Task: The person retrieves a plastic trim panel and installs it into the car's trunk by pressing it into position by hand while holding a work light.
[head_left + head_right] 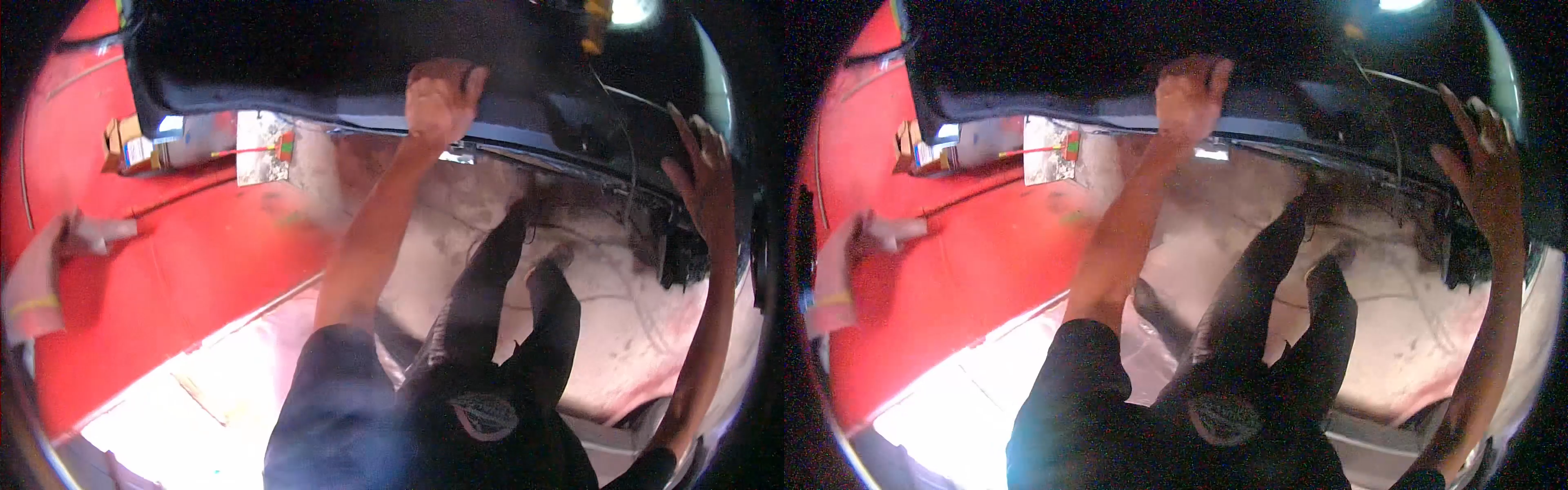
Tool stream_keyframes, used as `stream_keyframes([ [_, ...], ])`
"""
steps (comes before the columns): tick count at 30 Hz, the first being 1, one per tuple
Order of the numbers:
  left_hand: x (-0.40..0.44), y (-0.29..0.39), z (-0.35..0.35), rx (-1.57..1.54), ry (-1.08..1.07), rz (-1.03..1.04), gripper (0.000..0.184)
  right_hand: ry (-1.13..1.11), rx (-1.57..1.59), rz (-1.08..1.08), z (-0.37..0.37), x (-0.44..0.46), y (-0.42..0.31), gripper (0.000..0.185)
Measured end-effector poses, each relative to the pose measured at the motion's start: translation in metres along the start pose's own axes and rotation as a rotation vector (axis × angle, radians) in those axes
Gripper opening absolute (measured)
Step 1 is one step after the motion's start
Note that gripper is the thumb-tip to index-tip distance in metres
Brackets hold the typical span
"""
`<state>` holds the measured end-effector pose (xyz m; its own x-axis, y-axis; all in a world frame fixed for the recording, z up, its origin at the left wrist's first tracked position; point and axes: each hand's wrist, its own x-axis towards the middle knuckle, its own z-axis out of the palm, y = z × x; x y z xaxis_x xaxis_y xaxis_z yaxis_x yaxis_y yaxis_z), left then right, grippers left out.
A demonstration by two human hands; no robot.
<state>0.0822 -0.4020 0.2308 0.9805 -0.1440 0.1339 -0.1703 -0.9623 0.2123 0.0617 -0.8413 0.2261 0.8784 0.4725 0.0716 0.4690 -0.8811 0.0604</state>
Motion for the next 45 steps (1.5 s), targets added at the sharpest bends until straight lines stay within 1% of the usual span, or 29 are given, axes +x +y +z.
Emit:
stream_keyframes([
  [1, -0.003, -0.003, -0.001, 0.004, -0.004, -0.018, 0.041, -0.005, 0.004, 0.011, 0.002, 0.000, -0.002, 0.059],
  [2, -0.005, -0.015, -0.002, -0.018, 0.005, 0.010, 0.042, -0.009, 0.007, 0.023, 0.003, 0.001, -0.004, 0.059],
  [3, 0.002, -0.046, 0.001, -0.046, 0.003, 0.029, 0.043, -0.030, 0.025, 0.043, 0.010, 0.025, -0.015, 0.058],
  [4, 0.002, -0.054, 0.004, -0.072, 0.007, 0.064, 0.045, -0.042, 0.039, 0.078, 0.012, 0.031, -0.018, 0.057],
  [7, -0.007, -0.061, -0.004, 0.121, -0.090, -0.026, 0.053, -0.103, 0.251, 0.103, 0.002, 0.044, -0.015, 0.058],
  [9, -0.011, -0.066, -0.005, 0.018, -0.027, 0.071, 0.059, -0.114, 0.247, 0.096, -0.008, 0.038, -0.020, 0.063],
  [10, -0.012, -0.074, -0.003, 0.008, 0.013, 0.163, 0.063, -0.107, 0.254, 0.091, -0.006, 0.040, -0.027, 0.065],
  [11, -0.018, -0.077, -0.004, 0.000, 0.056, 0.244, 0.069, -0.061, 0.223, 0.018, -0.010, 0.033, -0.030, 0.069],
  [12, -0.024, -0.077, -0.009, 0.020, 0.027, 0.325, 0.074, -0.012, 0.199, -0.069, -0.014, 0.030, -0.034, 0.073],
  [14, -0.022, -0.076, -0.021, 0.092, 0.004, 0.515, 0.085, 0.040, 0.187, -0.154, -0.016, 0.027, -0.037, 0.081],
  [16, -0.023, -0.081, -0.025, 0.057, -0.038, 0.545, 0.093, 0.027, 0.225, -0.157, -0.015, 0.024, -0.037, 0.089],
  [17, -0.016, -0.078, -0.019, 0.041, -0.063, 0.565, 0.097, -0.011, 0.333, -0.149, -0.012, 0.031, -0.036, 0.090],
  [20, -0.017, -0.059, -0.016, -0.017, -0.077, 0.573, 0.098, -0.041, 0.390, -0.090, -0.023, 0.030, -0.047, 0.086],
  [21, -0.012, -0.056, -0.010, -0.025, -0.057, 0.629, 0.097, 0.061, 0.309, -0.089, -0.015, 0.028, -0.050, 0.078],
  [24, -0.019, -0.035, -0.005, -0.022, -0.033, 0.656, 0.094, 0.168, 0.264, -0.134, -0.005, 0.029, -0.053, 0.073],
  [25, -0.017, -0.030, -0.002, -0.026, -0.034, 0.663, 0.093, 0.236, 0.212, -0.140, -0.005, 0.030, -0.065, 0.057],
  [26, -0.015, -0.027, 0.001, -0.030, -0.040, 0.663, 0.092, 0.300, 0.249, -0.006, -0.004, 0.017, -0.082, 0.053],
  [27, -0.020, -0.028, 0.002, -0.036, -0.048, 0.658, 0.091, 0.360, 0.287, 0.123, -0.013, 0.002, -0.130, 0.051],
  [30, -0.032, -0.025, 0.000, -0.037, -0.081, 0.609, 0.088, 0.281, 0.320, 0.077, -0.012, -0.006, -0.102, 0.059],
  [32, -0.027, -0.023, -0.002, -0.109, -0.131, 0.608, 0.086, 0.199, 0.556, 0.072, -0.008, 0.000, -0.074, 0.060],
  [33, -0.028, -0.023, -0.003, -0.131, -0.139, 0.610, 0.085, 0.073, 0.566, 0.139, -0.013, 0.003, -0.055, 0.062],
  [36, -0.031, -0.013, -0.002, -0.145, -0.147, 0.579, 0.082, 0.185, 0.184, 0.210, -0.012, -0.020, -0.005, 0.062],
  [37, -0.029, -0.015, -0.001, -0.134, -0.143, 0.577, 0.080, 0.240, 0.261, 0.291, -0.002, -0.032, 0.003, 0.063],
  [40, -0.027, -0.013, -0.003, -0.147, -0.159, 0.585, 0.079, 0.412, 0.171, 0.322, 0.013, -0.038, 0.010, 0.064],
  [43, -0.035, 0.009, -0.004, -0.124, -0.174, 0.580, 0.076, 0.342, 0.176, 0.413, 0.001, -0.042, -0.003, 0.064],
  [44, -0.036, 0.017, -0.005, -0.106, -0.168, 0.573, 0.075, 0.371, 0.180, 0.385, -0.001, -0.042, -0.001, 0.064],
  [45, -0.034, 0.021, -0.006, -0.058, -0.143, 0.615, 0.072, 0.392, 0.185, 0.353, 0.000, -0.038, 0.000, 0.065],
])
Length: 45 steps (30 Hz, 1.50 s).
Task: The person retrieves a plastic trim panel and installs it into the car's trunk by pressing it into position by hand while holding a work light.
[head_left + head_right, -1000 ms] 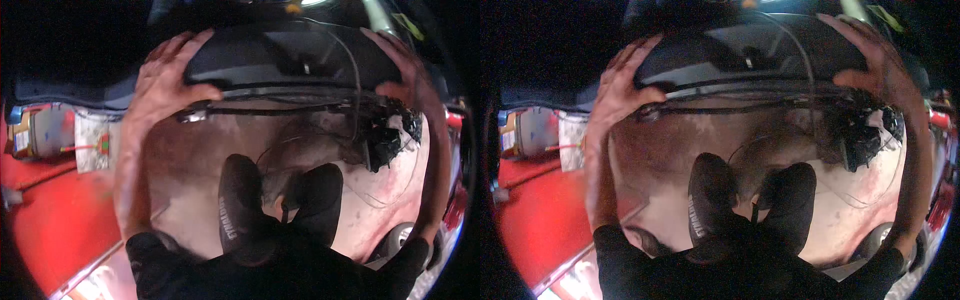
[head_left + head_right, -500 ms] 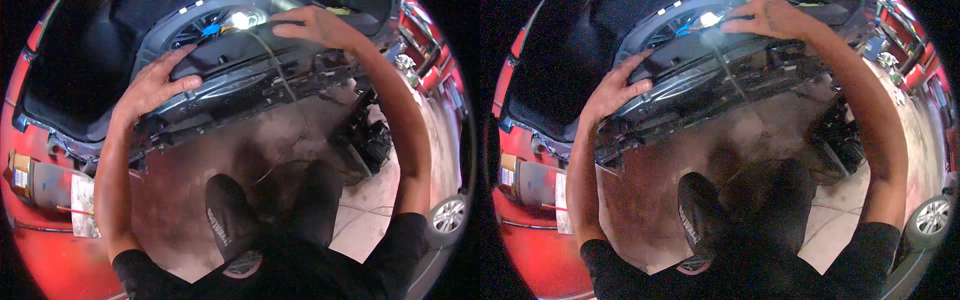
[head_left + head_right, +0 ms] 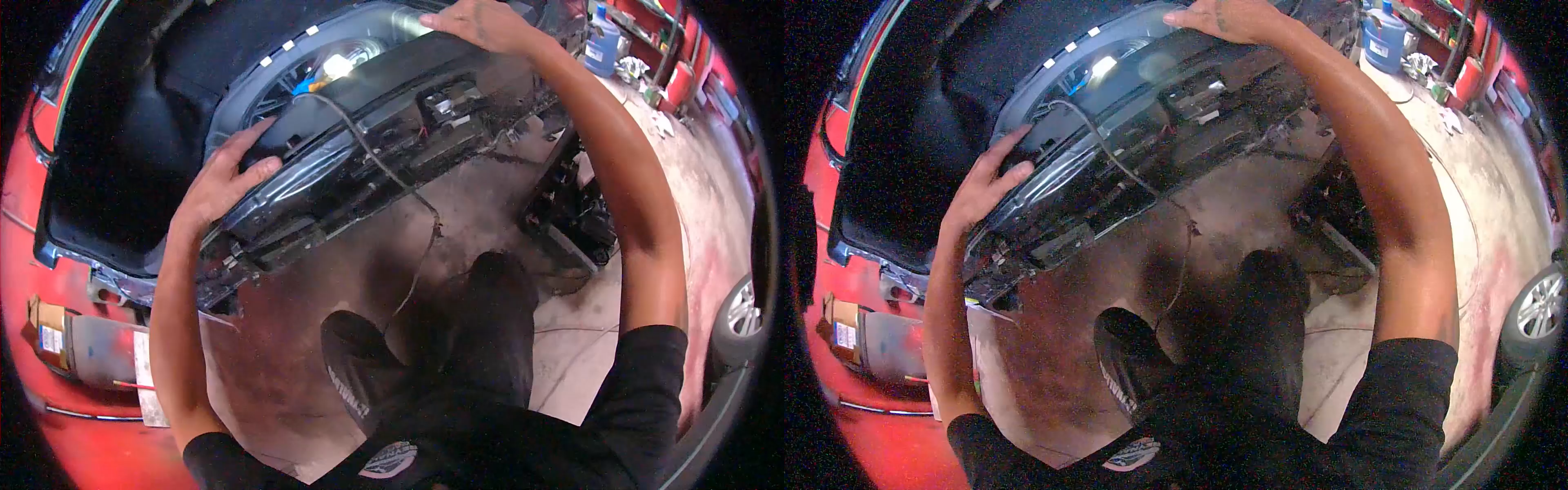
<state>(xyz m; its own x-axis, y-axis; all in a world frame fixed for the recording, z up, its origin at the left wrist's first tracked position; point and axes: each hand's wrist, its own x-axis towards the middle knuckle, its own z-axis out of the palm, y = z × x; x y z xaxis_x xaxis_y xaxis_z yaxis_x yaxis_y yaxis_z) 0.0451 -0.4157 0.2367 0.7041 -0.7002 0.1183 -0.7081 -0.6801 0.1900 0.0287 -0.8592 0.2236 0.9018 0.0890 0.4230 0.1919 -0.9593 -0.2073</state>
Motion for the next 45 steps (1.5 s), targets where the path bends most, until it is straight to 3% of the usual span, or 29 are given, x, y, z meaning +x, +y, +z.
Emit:
stream_keyframes([
  [3, 0.010, 0.018, -0.001, 0.163, 0.013, 0.111, 0.061, 0.044, 0.002, -0.062, 0.007, 0.008, 0.010, 0.067],
  [7, 0.003, 0.023, 0.007, 0.558, 0.091, 0.260, 0.033, 0.120, 0.082, -0.113, 0.012, 0.004, 0.008, 0.061],
  [9, 0.003, 0.016, 0.013, 0.695, 0.135, 0.386, 0.022, 0.033, 0.229, -0.164, 0.002, -0.002, 0.006, 0.055],
  [10, 0.003, 0.016, 0.013, 0.676, 0.091, 0.343, 0.016, -0.009, 0.300, -0.189, -0.003, -0.005, 0.007, 0.053],
  [13, -0.001, 0.024, 0.018, 0.598, 0.123, 0.178, 0.013, 0.044, 0.260, -0.354, -0.008, -0.016, 0.019, 0.054],
  [16, -0.005, 0.019, 0.030, 0.504, 0.239, 0.157, 0.010, 0.010, 0.134, -0.432, -0.013, -0.033, 0.025, 0.058],
  [19, -0.003, 0.019, 0.034, 0.489, 0.343, 0.200, 0.011, 0.007, 0.298, -0.380, -0.015, -0.040, 0.026, 0.056],
  [25, 0.001, 0.010, 0.041, 0.445, 0.431, 0.235, 0.010, 0.279, 0.139, -0.421, 0.010, -0.030, 0.040, 0.054],
  [30, 0.001, 0.016, 0.042, 0.403, 0.416, 0.143, 0.011, 0.445, 0.114, -0.499, 0.022, -0.028, 0.047, 0.054],
  [36, -0.004, 0.013, 0.048, 0.381, 0.425, 0.124, 0.009, 0.456, 0.129, -0.524, 0.027, -0.025, 0.051, 0.051],
  [42, -0.003, 0.018, 0.053, 0.368, 0.443, 0.126, 0.007, 0.200, 0.388, -0.389, 0.012, -0.028, 0.046, 0.046],
  [45, 0.001, 0.021, 0.051, 0.355, 0.439, 0.101, 0.007, 0.158, 0.297, -0.367, 0.003, -0.025, 0.046, 0.043],
])
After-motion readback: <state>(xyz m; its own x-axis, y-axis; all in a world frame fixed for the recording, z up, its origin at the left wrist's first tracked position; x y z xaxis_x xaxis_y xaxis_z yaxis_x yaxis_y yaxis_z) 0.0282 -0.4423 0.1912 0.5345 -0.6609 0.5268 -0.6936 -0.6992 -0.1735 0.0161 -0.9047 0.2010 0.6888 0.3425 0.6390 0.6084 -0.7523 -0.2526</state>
